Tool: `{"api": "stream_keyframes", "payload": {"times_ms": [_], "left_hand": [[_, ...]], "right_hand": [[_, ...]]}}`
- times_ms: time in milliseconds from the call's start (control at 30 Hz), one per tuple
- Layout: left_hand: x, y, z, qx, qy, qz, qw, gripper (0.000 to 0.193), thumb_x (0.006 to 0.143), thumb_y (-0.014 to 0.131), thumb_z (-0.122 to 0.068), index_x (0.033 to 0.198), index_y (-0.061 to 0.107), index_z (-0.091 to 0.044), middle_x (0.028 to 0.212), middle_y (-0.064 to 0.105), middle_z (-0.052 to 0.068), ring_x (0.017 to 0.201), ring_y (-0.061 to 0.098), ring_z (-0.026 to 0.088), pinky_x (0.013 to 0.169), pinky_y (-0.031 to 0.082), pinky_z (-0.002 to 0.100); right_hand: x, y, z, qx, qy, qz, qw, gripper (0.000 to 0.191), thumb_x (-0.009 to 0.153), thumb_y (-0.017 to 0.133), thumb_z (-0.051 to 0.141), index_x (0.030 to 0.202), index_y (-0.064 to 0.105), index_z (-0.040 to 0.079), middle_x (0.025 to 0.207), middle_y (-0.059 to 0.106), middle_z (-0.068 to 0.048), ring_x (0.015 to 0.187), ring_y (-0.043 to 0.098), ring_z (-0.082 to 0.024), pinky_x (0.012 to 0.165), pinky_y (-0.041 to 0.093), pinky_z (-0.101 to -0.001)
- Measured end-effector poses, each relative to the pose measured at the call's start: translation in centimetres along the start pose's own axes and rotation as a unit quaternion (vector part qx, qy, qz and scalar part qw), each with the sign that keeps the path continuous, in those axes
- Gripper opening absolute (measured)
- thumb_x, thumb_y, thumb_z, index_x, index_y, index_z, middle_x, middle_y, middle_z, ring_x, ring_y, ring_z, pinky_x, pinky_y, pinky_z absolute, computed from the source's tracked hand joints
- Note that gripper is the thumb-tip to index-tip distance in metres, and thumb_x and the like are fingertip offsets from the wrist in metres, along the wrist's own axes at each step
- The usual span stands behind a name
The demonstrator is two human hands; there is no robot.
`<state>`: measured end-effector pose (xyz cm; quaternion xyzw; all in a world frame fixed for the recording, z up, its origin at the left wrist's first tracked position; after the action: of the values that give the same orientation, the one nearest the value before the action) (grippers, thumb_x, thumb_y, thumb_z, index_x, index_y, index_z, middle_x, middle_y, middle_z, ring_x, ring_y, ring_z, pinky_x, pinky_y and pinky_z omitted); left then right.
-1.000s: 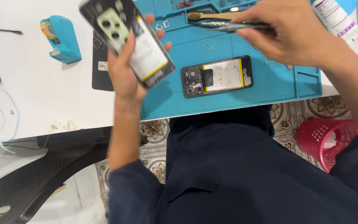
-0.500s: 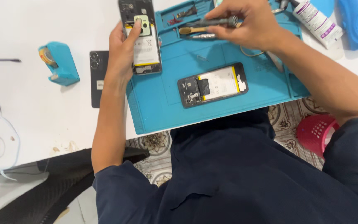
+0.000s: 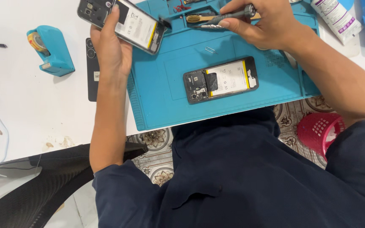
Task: The person works on two disassembled smartphones on a blue mat, using a screwdriver and tweezers to remove and reattach small components near the camera module. They handle screws, connectors, and internal parts while keeping tools and parts organized on the mat.
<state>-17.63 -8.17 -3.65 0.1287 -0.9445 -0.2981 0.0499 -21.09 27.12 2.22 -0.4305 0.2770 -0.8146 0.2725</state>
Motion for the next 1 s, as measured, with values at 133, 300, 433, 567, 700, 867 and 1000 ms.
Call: {"api": "stream_keyframes", "payload": {"times_ms": [133, 300, 433, 567, 700, 867, 1000], "left_hand": [[-0.8, 1.0, 1.0, -0.04, -0.055, 0.025, 0.997, 0.036, 0.102, 0.067, -0.005, 0.133, 0.052, 0.003, 0.125, 0.067, 0.013, 0.12, 0.069, 0.025, 0.111, 0.058, 0.047], [-2.8, 3.9, 2.0, -0.096, -0.094, 0.163, 0.977, 0.049, 0.108, 0.062, -0.026, 0.148, 0.047, -0.002, 0.14, 0.061, 0.014, 0.132, 0.061, 0.024, 0.119, 0.05, 0.046], [-4.2, 6.7, 2.2, -0.095, -0.056, 0.258, 0.96, 0.051, 0.105, 0.063, -0.029, 0.151, 0.043, -0.022, 0.145, 0.055, 0.003, 0.136, 0.057, 0.02, 0.117, 0.051, 0.045], [-3.6, 7.2, -1.2, 0.119, 0.0, 0.336, 0.934, 0.048, 0.105, 0.071, -0.03, 0.144, 0.046, -0.02, 0.141, 0.056, 0.006, 0.132, 0.057, 0.018, 0.113, 0.054, 0.039], [-2.3, 4.7, -4.0, 0.417, -0.035, 0.278, 0.865, 0.062, 0.089, 0.085, -0.033, 0.135, 0.05, -0.013, 0.135, 0.061, 0.011, 0.126, 0.064, 0.021, 0.107, 0.059, 0.037], [-3.6, 6.2, -3.6, 0.644, 0.099, 0.363, 0.666, 0.107, 0.057, 0.102, -0.037, 0.146, 0.052, -0.006, 0.124, 0.055, 0.016, 0.119, 0.058, 0.031, 0.1, 0.051, 0.045], [-4.6, 7.1, -1.8, 0.704, 0.082, 0.351, 0.612, 0.093, 0.059, 0.1, -0.039, 0.138, 0.059, -0.011, 0.117, 0.058, 0.012, 0.114, 0.054, 0.035, 0.094, 0.051, 0.047]], "right_hand": [[-0.2, 0.2, -0.4, 0.022, 0.017, 0.014, 1.0, 0.019, 0.106, 0.081, 0.014, 0.115, 0.071, 0.001, 0.086, 0.07, -0.006, 0.074, 0.068, -0.011, 0.064, 0.053, -0.0218], [-0.5, 0.1, -0.9, 0.054, 0.028, 0.006, 0.998, 0.019, 0.107, 0.077, 0.013, 0.117, 0.07, -0.001, 0.086, 0.067, -0.005, 0.076, 0.068, -0.01, 0.065, 0.053, -0.021], [-0.3, -0.1, -0.7, 0.099, 0.061, 0.022, 0.993, 0.017, 0.108, 0.075, 0.013, 0.117, 0.07, 0.0, 0.088, 0.068, -0.006, 0.078, 0.067, -0.011, 0.067, 0.054, -0.0227], [0.3, -0.1, -0.2, 0.187, 0.111, 0.122, 0.969, 0.019, 0.107, 0.074, 0.02, 0.113, 0.069, 0.003, 0.097, 0.074, -0.006, 0.09, 0.074, -0.013, 0.079, 0.058, -0.0267], [1.0, 0.3, 0.7, 0.195, 0.123, 0.212, 0.95, 0.022, 0.107, 0.062, 0.026, 0.107, 0.072, 0.006, 0.094, 0.076, -0.007, 0.091, 0.074, -0.016, 0.082, 0.057, -0.0304], [1.6, 0.4, 1.7, 0.117, 0.187, 0.282, 0.934, 0.032, 0.107, 0.055, 0.033, 0.11, 0.067, 0.004, 0.083, 0.072, -0.009, 0.075, 0.072, -0.019, 0.07, 0.058, -0.036], [0.5, 1.9, 3.2, -0.071, 0.209, 0.412, 0.884, 0.063, 0.077, 0.08, 0.05, 0.122, 0.066, 0.009, 0.071, 0.071, -0.017, 0.07, 0.072, -0.034, 0.064, 0.056, -0.0462]]}}
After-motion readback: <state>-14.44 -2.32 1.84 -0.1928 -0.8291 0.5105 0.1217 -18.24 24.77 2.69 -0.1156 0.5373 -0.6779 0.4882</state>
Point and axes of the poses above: each hand's wrist, its own x-axis towards the middle knuckle, its own y-axis out of the palm, z = x × y, the point moved 6 cm from there along x, towards the middle knuckle
